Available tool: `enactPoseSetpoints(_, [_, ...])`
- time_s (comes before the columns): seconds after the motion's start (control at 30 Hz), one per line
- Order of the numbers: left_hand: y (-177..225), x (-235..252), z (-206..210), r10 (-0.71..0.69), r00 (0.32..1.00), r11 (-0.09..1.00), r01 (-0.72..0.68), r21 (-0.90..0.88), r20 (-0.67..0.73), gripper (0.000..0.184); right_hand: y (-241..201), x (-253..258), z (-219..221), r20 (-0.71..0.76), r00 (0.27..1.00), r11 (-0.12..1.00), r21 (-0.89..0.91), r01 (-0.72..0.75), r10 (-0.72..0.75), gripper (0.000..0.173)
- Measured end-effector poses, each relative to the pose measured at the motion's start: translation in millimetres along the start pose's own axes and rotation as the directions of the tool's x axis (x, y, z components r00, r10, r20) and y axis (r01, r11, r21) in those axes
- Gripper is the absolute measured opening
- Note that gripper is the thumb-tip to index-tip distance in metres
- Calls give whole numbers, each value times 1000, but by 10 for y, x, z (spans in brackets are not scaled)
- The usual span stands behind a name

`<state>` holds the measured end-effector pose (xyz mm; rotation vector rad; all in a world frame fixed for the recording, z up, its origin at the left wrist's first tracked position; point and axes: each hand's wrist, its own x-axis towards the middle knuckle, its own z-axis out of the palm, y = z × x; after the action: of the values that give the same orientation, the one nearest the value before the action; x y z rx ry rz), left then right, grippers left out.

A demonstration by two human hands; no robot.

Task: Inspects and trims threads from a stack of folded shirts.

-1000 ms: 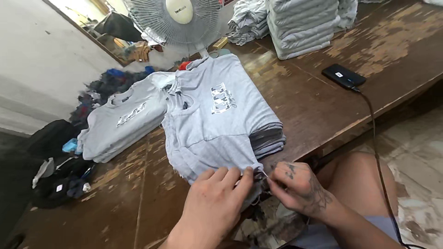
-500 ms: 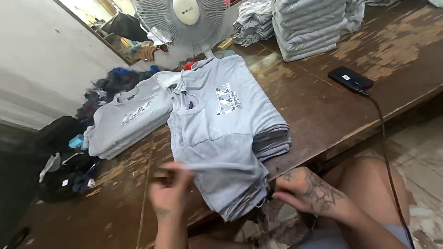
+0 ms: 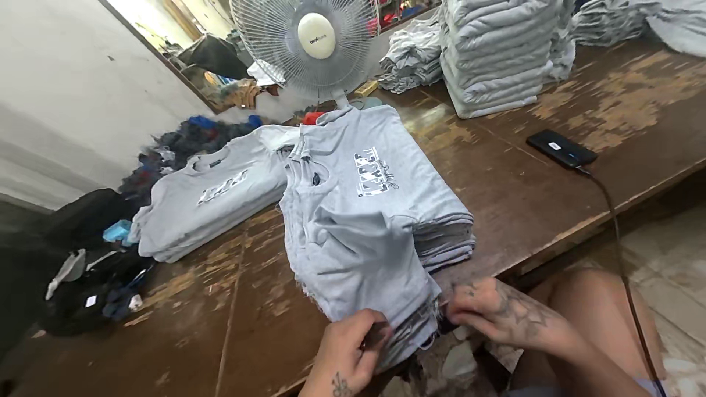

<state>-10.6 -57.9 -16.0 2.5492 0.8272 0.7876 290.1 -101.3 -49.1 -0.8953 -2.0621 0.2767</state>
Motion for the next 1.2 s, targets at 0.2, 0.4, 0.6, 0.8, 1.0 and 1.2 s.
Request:
enactPoseSetpoints(0.2, [37,526,-323,-81,929,987,125,100,-361,56,-120,776,-329,-92,995,959,-285,9,-36,43])
enactPoseSetpoints(0.4, [35,878,-945,-140,990,977,138,164,-4,14,-7,1229,-168,-21,960,938,-219,268,-279,11])
enactPoseSetpoints(0.6, [101,1569,-1008,-221,865,897,362,253,-451,35,765,2024,-296,152,878,883,-207,-421,454,47])
enactPoseSetpoints(0.8, [-586,1809,-350,-526,823,845,477,242,213,40,1110,1819,-57,214,767,790,-286,-543,605,47])
enactPoseSetpoints(1.0, [-651,1490,-230,-79,852,979,165,123,-518,34,699,1331,179,-220,975,932,-345,-109,33,29])
enactPoseSetpoints(1.2, [39,206,-6,46,995,984,-28,177,-94,48,-206,-85,658,-13,934,933,45,357,-357,40])
